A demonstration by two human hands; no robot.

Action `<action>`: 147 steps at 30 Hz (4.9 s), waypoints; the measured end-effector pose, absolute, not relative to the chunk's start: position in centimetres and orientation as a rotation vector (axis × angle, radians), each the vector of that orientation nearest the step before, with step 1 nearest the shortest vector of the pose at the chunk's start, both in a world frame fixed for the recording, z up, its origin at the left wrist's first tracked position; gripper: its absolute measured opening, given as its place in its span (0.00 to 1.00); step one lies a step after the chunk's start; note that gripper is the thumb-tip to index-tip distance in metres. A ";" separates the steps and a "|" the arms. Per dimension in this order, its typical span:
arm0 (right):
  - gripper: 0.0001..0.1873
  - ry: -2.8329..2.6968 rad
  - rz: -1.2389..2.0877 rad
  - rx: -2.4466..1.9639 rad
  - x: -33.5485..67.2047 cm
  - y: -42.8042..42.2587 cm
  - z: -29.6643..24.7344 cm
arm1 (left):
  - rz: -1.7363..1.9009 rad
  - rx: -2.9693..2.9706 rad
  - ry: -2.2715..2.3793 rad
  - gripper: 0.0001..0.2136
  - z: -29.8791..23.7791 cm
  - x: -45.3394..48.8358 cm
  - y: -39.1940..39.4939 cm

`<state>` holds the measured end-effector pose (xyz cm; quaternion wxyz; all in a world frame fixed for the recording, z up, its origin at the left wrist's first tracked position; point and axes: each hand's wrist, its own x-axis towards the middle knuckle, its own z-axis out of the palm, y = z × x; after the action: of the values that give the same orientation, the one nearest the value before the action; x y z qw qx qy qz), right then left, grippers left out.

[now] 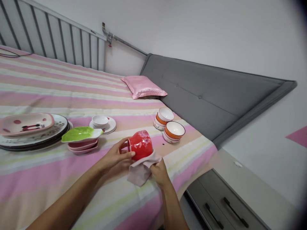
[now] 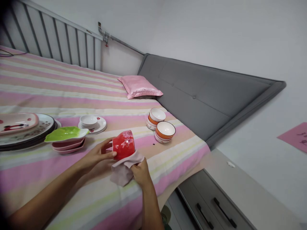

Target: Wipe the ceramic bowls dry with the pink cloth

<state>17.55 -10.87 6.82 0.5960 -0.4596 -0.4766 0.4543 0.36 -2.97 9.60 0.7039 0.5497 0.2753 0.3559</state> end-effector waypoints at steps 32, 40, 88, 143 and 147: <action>0.19 -0.744 1.110 -0.881 17.7 -10.6 6.3 | 0.865 2.596 0.445 0.32 7.6 -0.2 -2.3; 0.19 -0.876 1.074 -0.944 17.7 -10.8 6.9 | 0.975 1.895 0.489 0.34 7.2 1.4 -3.2; 0.11 -1.203 0.987 -1.027 17.6 -10.8 7.3 | 0.855 1.052 0.519 0.27 8.5 1.5 -3.6; 0.13 -1.261 0.949 -1.027 17.6 -10.9 7.5 | 0.687 0.963 0.617 0.22 8.6 0.6 -2.9; 0.13 -1.265 0.940 -1.037 17.6 -10.9 7.6 | 0.786 1.196 0.584 0.28 8.6 0.7 -2.9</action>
<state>17.62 -10.91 7.62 0.5874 -0.4448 -0.5427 0.4032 0.69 -2.94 8.64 0.7161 0.5400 0.2638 0.3550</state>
